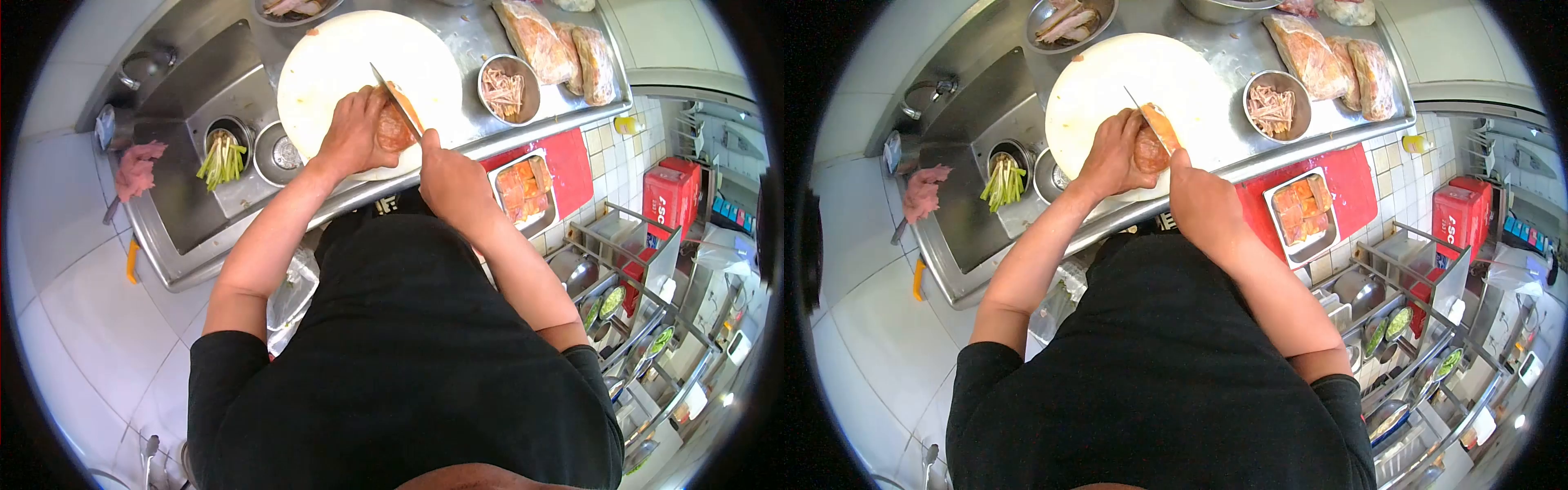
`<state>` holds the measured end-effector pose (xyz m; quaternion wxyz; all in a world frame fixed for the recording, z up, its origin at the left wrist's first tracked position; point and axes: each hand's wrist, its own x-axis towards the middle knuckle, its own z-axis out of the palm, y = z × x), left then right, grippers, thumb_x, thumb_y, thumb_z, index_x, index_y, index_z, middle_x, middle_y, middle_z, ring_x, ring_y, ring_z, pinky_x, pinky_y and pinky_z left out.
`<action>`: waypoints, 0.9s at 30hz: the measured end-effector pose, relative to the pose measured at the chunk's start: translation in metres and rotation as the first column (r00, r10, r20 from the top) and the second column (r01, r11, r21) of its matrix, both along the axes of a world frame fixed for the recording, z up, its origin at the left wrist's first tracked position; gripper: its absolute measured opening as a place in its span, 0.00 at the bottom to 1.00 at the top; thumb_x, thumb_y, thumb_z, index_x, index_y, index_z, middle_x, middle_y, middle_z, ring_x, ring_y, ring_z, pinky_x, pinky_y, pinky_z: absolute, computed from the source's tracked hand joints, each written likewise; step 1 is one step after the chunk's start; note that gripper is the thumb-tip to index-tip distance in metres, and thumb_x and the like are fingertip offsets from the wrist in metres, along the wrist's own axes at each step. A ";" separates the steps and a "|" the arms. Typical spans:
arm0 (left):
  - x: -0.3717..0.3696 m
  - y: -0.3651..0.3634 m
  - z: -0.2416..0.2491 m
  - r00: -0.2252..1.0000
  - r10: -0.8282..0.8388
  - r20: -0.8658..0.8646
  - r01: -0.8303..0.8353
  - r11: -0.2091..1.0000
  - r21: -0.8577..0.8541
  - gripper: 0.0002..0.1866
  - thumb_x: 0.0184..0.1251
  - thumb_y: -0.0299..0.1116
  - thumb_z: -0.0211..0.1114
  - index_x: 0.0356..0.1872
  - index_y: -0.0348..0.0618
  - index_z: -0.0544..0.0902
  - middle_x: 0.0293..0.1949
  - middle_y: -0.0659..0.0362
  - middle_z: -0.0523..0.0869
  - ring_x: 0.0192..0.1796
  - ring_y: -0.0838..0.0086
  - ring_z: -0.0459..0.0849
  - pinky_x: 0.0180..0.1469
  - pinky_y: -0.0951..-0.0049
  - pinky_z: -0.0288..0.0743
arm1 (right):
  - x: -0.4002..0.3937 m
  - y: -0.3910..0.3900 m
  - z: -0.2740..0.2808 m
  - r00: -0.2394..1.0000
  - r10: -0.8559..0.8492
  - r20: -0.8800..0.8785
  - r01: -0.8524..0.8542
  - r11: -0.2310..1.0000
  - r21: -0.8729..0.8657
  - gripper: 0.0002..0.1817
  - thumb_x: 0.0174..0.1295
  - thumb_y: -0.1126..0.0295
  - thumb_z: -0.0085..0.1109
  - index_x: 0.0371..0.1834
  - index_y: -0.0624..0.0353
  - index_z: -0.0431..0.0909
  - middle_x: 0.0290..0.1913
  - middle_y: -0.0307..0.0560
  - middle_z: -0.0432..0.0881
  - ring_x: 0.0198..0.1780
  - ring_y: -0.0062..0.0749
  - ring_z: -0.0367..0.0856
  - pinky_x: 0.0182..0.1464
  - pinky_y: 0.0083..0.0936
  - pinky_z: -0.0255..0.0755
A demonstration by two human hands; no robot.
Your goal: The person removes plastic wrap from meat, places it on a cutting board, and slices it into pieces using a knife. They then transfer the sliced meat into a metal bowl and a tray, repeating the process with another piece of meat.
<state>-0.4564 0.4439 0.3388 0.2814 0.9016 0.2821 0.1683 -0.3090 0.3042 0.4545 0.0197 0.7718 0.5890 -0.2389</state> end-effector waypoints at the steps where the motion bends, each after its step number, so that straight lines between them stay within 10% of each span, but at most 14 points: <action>1: 0.000 0.000 -0.002 1.000 0.004 -0.011 -0.004 1.000 0.004 0.58 0.38 0.44 0.86 0.76 0.33 0.69 0.71 0.38 0.74 0.73 0.41 0.72 0.79 0.48 0.66 | 0.001 0.004 0.000 1.000 -0.002 0.001 0.002 1.000 -0.005 0.09 0.70 0.78 0.53 0.49 0.66 0.68 0.30 0.64 0.88 0.36 0.61 0.92 0.39 0.54 0.84; 27: 0.004 -0.006 -0.017 0.998 0.062 -0.017 -0.061 0.996 0.071 0.59 0.36 0.44 0.86 0.75 0.38 0.68 0.69 0.38 0.73 0.69 0.38 0.72 0.77 0.46 0.66 | 0.016 0.046 -0.054 0.990 -0.054 -0.129 0.041 0.994 -0.101 0.09 0.72 0.78 0.50 0.53 0.66 0.69 0.41 0.72 0.90 0.47 0.65 0.92 0.52 0.55 0.85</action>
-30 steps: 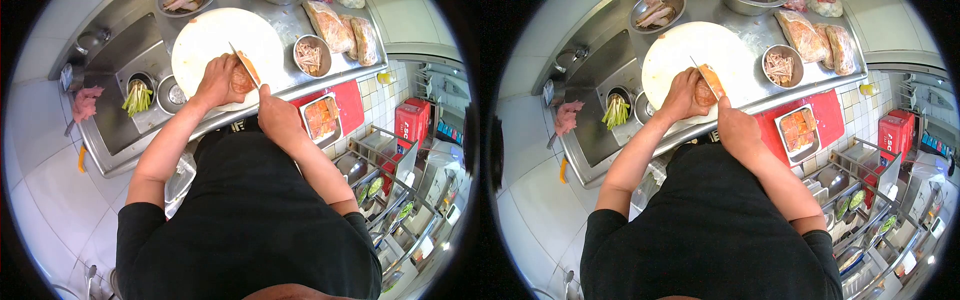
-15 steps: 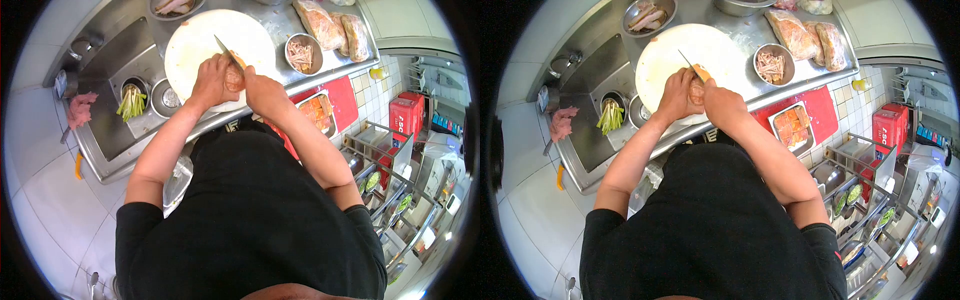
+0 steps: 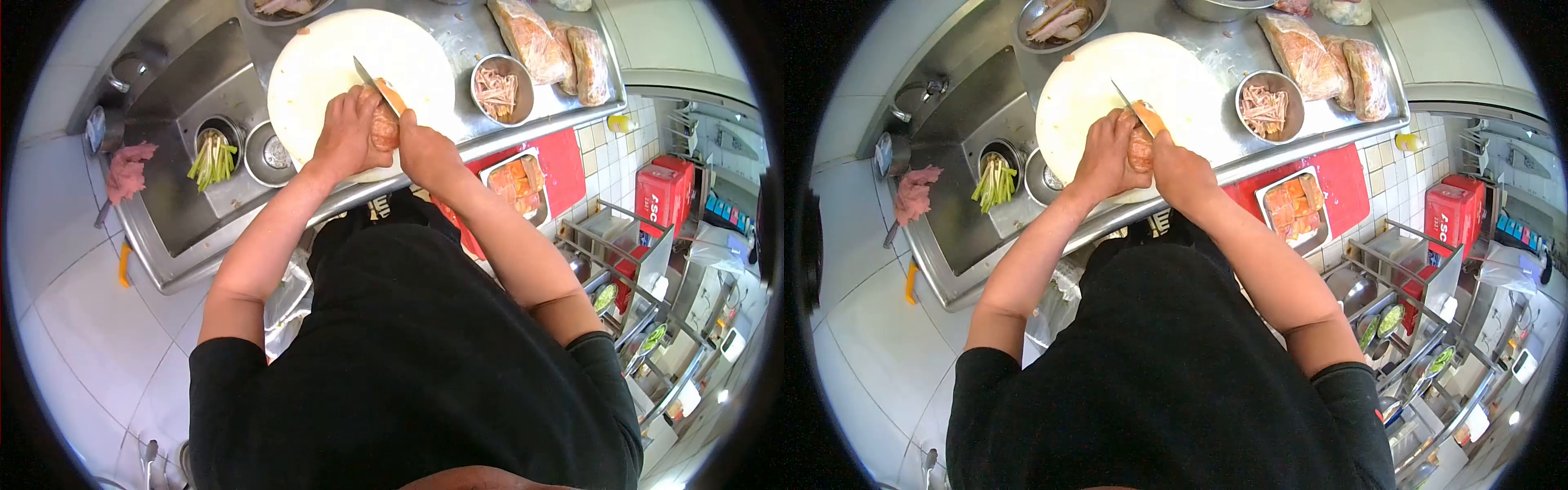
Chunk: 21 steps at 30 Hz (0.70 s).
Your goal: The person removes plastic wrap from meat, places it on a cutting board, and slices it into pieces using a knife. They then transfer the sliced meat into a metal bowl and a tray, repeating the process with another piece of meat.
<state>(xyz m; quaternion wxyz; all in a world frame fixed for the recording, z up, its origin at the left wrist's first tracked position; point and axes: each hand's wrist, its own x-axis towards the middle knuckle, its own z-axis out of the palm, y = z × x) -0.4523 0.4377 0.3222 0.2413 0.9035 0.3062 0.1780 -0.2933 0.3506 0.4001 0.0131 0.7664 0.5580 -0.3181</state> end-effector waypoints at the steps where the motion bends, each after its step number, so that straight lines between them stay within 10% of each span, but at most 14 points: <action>1: 0.002 0.000 0.006 1.000 -0.001 0.000 0.001 1.000 0.010 0.59 0.36 0.44 0.86 0.75 0.38 0.68 0.69 0.38 0.73 0.69 0.38 0.72 0.77 0.46 0.66 | 0.002 -0.003 -0.007 1.000 0.006 -0.008 -0.006 1.000 0.030 0.09 0.72 0.77 0.50 0.53 0.66 0.68 0.41 0.72 0.90 0.48 0.65 0.92 0.52 0.55 0.85; 16: -0.003 0.000 0.022 0.996 -0.005 -0.092 0.005 1.000 0.004 0.54 0.37 0.44 0.86 0.72 0.39 0.73 0.67 0.39 0.76 0.68 0.41 0.75 0.77 0.49 0.66 | 0.013 -0.035 -0.010 0.999 -0.008 -0.051 0.013 0.995 0.095 0.14 0.73 0.76 0.47 0.59 0.67 0.68 0.42 0.70 0.90 0.48 0.66 0.92 0.51 0.58 0.83; 21: -0.036 0.033 0.063 0.920 0.346 -0.183 -0.378 0.905 -0.194 0.53 0.44 0.42 0.85 0.75 0.36 0.71 0.73 0.37 0.73 0.74 0.44 0.75 0.77 0.53 0.72 | 0.036 -0.103 0.003 0.996 -0.030 -0.079 0.039 0.993 0.115 0.10 0.77 0.71 0.49 0.55 0.63 0.67 0.36 0.71 0.87 0.43 0.72 0.88 0.46 0.65 0.79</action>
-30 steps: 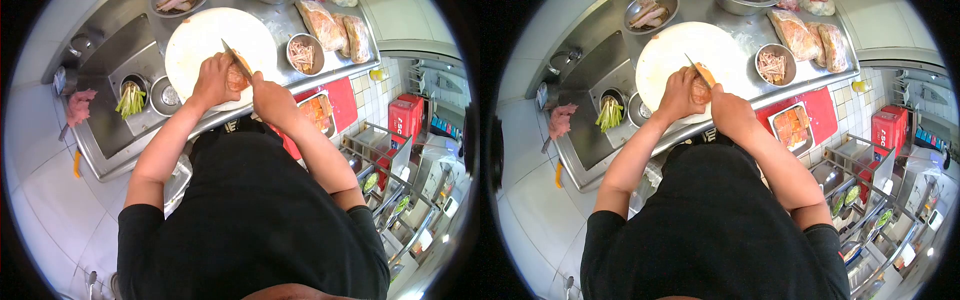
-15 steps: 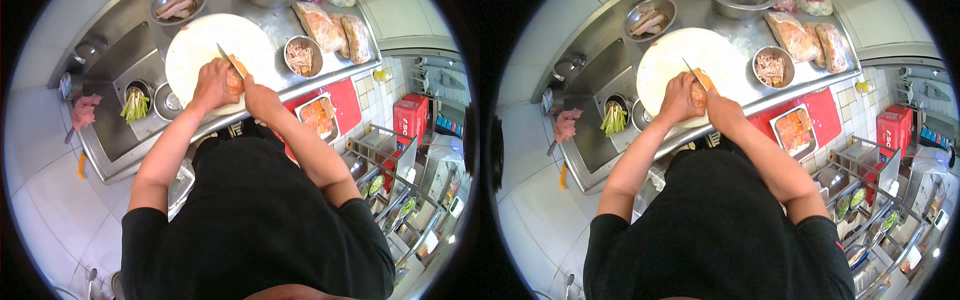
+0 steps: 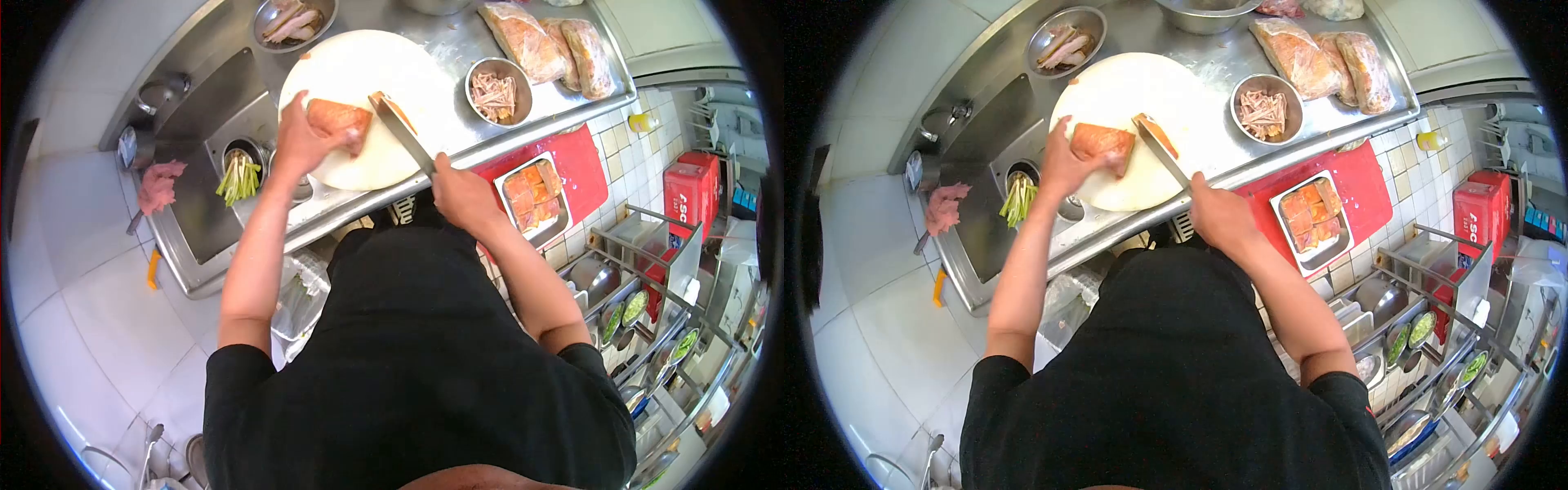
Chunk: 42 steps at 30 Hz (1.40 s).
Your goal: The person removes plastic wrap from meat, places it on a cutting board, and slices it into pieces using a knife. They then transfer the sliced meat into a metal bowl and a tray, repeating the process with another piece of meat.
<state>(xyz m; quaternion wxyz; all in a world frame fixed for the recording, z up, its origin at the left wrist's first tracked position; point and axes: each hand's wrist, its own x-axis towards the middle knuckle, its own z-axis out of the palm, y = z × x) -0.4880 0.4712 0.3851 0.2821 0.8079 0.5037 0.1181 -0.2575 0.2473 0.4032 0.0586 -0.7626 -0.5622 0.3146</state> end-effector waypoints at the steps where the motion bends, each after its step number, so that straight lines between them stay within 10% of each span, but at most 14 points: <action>1: -0.012 0.008 0.003 0.995 0.070 0.064 -0.071 0.997 0.004 0.54 0.45 0.40 0.85 0.77 0.36 0.70 0.75 0.37 0.71 0.77 0.44 0.73 0.79 0.54 0.71 | 0.006 -0.009 0.004 1.000 0.003 -0.023 -0.001 0.997 0.080 0.10 0.78 0.69 0.51 0.55 0.62 0.67 0.34 0.72 0.87 0.42 0.73 0.87 0.45 0.66 0.79; 9: -0.005 0.043 -0.013 0.751 -0.554 -0.361 0.615 0.785 0.074 0.51 0.49 0.26 0.77 0.82 0.49 0.71 0.81 0.44 0.69 0.86 0.48 0.62 0.88 0.50 0.54 | 0.039 0.010 0.014 0.994 -0.083 0.072 0.074 0.989 0.125 0.12 0.79 0.65 0.54 0.55 0.61 0.69 0.31 0.71 0.86 0.37 0.72 0.88 0.42 0.68 0.78; 14: 0.022 0.059 0.007 0.716 -0.588 -0.377 0.559 0.806 -0.194 0.45 0.48 0.31 0.78 0.75 0.42 0.77 0.68 0.46 0.83 0.71 0.49 0.82 0.75 0.55 0.75 | 0.050 0.008 0.018 0.973 -0.227 0.028 0.216 0.953 0.211 0.13 0.80 0.64 0.52 0.58 0.61 0.69 0.37 0.74 0.87 0.45 0.78 0.85 0.49 0.68 0.75; 17: 0.006 0.065 -0.008 0.857 -0.474 -0.201 0.357 0.828 -0.431 0.38 0.52 0.36 0.78 0.69 0.39 0.80 0.59 0.48 0.89 0.59 0.54 0.89 0.64 0.58 0.83 | 0.052 -0.013 0.023 0.957 -0.283 -0.065 0.290 0.939 0.184 0.14 0.79 0.64 0.54 0.58 0.62 0.70 0.41 0.76 0.85 0.48 0.79 0.83 0.49 0.66 0.74; 18: -0.009 0.064 -0.024 0.964 -0.222 0.147 0.258 0.644 -0.720 0.37 0.55 0.38 0.77 0.68 0.38 0.80 0.57 0.48 0.89 0.56 0.56 0.90 0.63 0.59 0.84 | 0.051 -0.022 0.025 0.941 -0.312 -0.129 0.330 0.931 0.154 0.13 0.79 0.65 0.55 0.56 0.63 0.72 0.45 0.77 0.84 0.51 0.79 0.81 0.49 0.63 0.73; 21: -0.059 0.062 -0.082 0.752 0.503 0.426 0.452 0.076 -0.889 0.41 0.62 0.40 0.73 0.76 0.33 0.74 0.63 0.45 0.89 0.59 0.57 0.92 0.65 0.56 0.87 | 0.053 -0.045 0.034 0.945 -0.243 -0.218 0.266 0.960 0.081 0.13 0.79 0.65 0.56 0.55 0.63 0.74 0.43 0.76 0.84 0.51 0.78 0.82 0.50 0.59 0.74; 23: -0.068 0.048 -0.080 0.596 0.638 0.488 0.600 0.049 -0.798 0.41 0.62 0.40 0.73 0.76 0.33 0.74 0.64 0.43 0.88 0.61 0.54 0.91 0.68 0.54 0.85 | 0.053 -0.051 0.029 0.935 -0.176 -0.309 0.215 0.972 0.095 0.14 0.79 0.61 0.56 0.57 0.59 0.74 0.42 0.78 0.85 0.49 0.79 0.83 0.51 0.64 0.74; 27: -0.065 0.039 -0.067 0.542 0.643 0.541 0.665 0.065 -0.744 0.42 0.61 0.41 0.74 0.76 0.34 0.74 0.64 0.43 0.87 0.64 0.54 0.89 0.73 0.53 0.82 | 0.044 -0.034 0.016 0.982 -0.123 -0.144 0.129 0.991 0.029 0.15 0.80 0.61 0.53 0.58 0.61 0.74 0.43 0.77 0.86 0.50 0.77 0.84 0.53 0.64 0.74; 29: -0.057 0.037 -0.059 0.786 0.416 0.456 0.341 0.324 -0.883 0.44 0.58 0.40 0.76 0.77 0.34 0.73 0.65 0.45 0.87 0.65 0.57 0.88 0.72 0.55 0.81 | 0.036 -0.017 0.016 0.989 -0.141 -0.053 0.142 0.990 0.018 0.15 0.80 0.61 0.52 0.58 0.62 0.73 0.43 0.76 0.86 0.50 0.76 0.84 0.53 0.65 0.74; 31: -0.026 0.026 -0.036 0.942 -0.089 0.323 0.263 0.794 -0.548 0.41 0.52 0.42 0.80 0.69 0.35 0.80 0.62 0.48 0.88 0.62 0.57 0.88 0.67 0.59 0.80 | 0.026 -0.004 0.029 0.983 -0.184 0.016 0.184 0.983 0.016 0.15 0.81 0.62 0.51 0.60 0.63 0.72 0.42 0.76 0.87 0.50 0.76 0.85 0.55 0.67 0.74; 33: 0.004 -0.004 0.020 0.971 -0.234 -0.048 0.216 0.946 -0.241 0.39 0.52 0.45 0.81 0.64 0.32 0.82 0.58 0.44 0.89 0.62 0.53 0.87 0.65 0.60 0.79 | 0.023 -0.005 0.026 0.987 -0.157 0.024 0.155 0.985 0.080 0.15 0.82 0.63 0.50 0.60 0.63 0.70 0.38 0.76 0.87 0.47 0.77 0.86 0.52 0.67 0.75; 37: 0.017 -0.042 -0.013 0.973 -0.166 -0.160 0.158 0.986 -0.062 0.46 0.49 0.47 0.85 0.69 0.35 0.79 0.62 0.41 0.86 0.64 0.47 0.85 0.68 0.58 0.78 | -0.003 -0.001 0.045 0.991 -0.131 0.000 0.129 0.978 0.164 0.14 0.80 0.66 0.51 0.59 0.63 0.67 0.34 0.74 0.87 0.41 0.77 0.86 0.46 0.67 0.77; 42: -0.019 -0.047 -0.021 0.989 -0.075 0.130 0.081 0.996 -0.041 0.47 0.55 0.45 0.87 0.75 0.42 0.74 0.68 0.46 0.82 0.70 0.52 0.83 0.72 0.57 0.78 | -0.031 0.011 0.044 0.999 -0.027 -0.037 0.032 0.988 0.151 0.13 0.77 0.70 0.52 0.57 0.66 0.67 0.31 0.71 0.86 0.39 0.73 0.88 0.43 0.66 0.78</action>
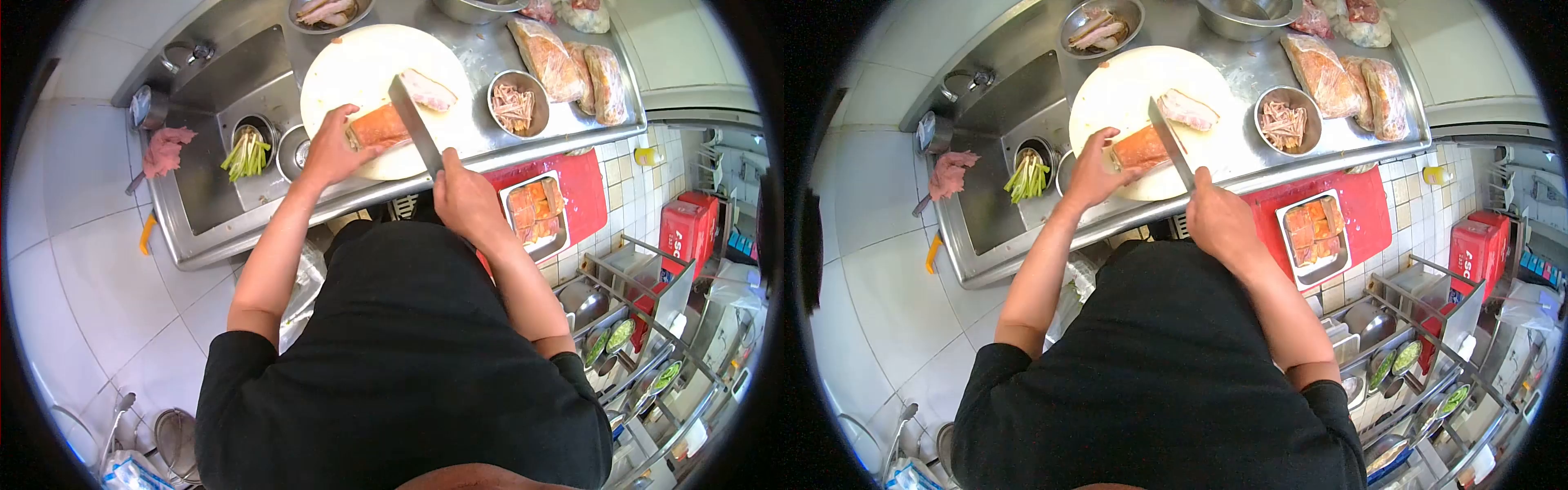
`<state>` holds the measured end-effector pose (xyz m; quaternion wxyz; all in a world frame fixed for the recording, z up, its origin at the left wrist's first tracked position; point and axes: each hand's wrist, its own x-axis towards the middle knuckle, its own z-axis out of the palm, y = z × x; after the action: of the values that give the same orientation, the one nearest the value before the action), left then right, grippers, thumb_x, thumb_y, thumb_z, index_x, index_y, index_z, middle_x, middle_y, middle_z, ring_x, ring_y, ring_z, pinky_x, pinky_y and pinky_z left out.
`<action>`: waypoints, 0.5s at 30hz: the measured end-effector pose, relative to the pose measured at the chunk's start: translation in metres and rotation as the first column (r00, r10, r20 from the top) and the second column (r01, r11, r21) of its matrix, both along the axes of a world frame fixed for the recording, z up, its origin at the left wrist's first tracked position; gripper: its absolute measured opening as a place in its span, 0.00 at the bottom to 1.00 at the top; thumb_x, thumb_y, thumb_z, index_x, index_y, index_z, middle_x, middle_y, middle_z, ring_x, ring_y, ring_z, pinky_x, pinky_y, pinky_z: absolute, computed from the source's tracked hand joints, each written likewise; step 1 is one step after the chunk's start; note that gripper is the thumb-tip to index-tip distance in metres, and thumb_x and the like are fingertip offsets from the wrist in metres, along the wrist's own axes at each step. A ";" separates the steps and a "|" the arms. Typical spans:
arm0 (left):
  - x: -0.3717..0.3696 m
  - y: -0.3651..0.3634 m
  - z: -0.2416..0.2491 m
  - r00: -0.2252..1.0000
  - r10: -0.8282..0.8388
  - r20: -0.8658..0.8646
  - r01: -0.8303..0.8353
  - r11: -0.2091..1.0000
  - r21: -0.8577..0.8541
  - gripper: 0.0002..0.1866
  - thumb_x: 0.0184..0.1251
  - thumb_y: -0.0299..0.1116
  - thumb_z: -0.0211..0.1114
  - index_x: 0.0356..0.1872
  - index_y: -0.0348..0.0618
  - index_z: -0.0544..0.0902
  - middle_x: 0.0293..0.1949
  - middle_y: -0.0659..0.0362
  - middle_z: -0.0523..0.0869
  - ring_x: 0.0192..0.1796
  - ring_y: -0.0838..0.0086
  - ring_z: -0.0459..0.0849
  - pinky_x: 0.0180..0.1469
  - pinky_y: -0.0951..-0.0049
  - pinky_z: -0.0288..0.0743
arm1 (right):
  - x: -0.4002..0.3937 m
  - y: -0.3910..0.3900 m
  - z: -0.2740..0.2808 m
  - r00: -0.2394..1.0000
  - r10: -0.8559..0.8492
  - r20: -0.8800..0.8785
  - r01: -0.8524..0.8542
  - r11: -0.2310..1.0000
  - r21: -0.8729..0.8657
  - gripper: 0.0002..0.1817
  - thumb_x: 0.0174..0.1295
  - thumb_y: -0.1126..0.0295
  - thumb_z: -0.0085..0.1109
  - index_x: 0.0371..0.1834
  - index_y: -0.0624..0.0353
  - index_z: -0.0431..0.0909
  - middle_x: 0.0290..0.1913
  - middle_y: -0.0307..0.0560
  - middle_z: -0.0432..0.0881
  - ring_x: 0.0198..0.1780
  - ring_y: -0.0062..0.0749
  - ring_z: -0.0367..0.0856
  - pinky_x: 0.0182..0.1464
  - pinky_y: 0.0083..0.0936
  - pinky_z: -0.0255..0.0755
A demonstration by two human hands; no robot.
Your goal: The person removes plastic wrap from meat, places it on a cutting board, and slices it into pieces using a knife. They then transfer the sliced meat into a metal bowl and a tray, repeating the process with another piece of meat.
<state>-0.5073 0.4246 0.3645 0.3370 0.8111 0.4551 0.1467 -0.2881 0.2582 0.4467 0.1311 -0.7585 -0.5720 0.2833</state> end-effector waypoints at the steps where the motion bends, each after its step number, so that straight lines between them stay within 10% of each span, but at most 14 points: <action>1: -0.006 0.004 0.000 0.999 -0.013 0.041 0.012 1.000 0.004 0.42 0.59 0.44 0.84 0.73 0.43 0.75 0.68 0.45 0.82 0.70 0.50 0.82 0.72 0.57 0.77 | -0.004 0.004 -0.002 0.999 0.047 0.002 -0.047 0.999 -0.002 0.13 0.76 0.71 0.52 0.57 0.67 0.67 0.31 0.71 0.86 0.38 0.73 0.88 0.42 0.65 0.78; 15: 0.010 0.021 0.004 0.949 -0.306 -0.078 0.302 0.951 -0.061 0.34 0.64 0.44 0.78 0.71 0.44 0.81 0.64 0.49 0.85 0.66 0.52 0.85 0.69 0.58 0.80 | -0.033 0.033 -0.018 0.998 0.057 0.018 -0.057 0.997 0.043 0.12 0.73 0.75 0.52 0.55 0.68 0.66 0.32 0.73 0.86 0.38 0.74 0.87 0.44 0.67 0.77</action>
<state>-0.4970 0.4455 0.3681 0.3551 0.8687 0.3421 0.0469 -0.3206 0.2917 0.4290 0.1346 -0.7412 -0.6005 0.2680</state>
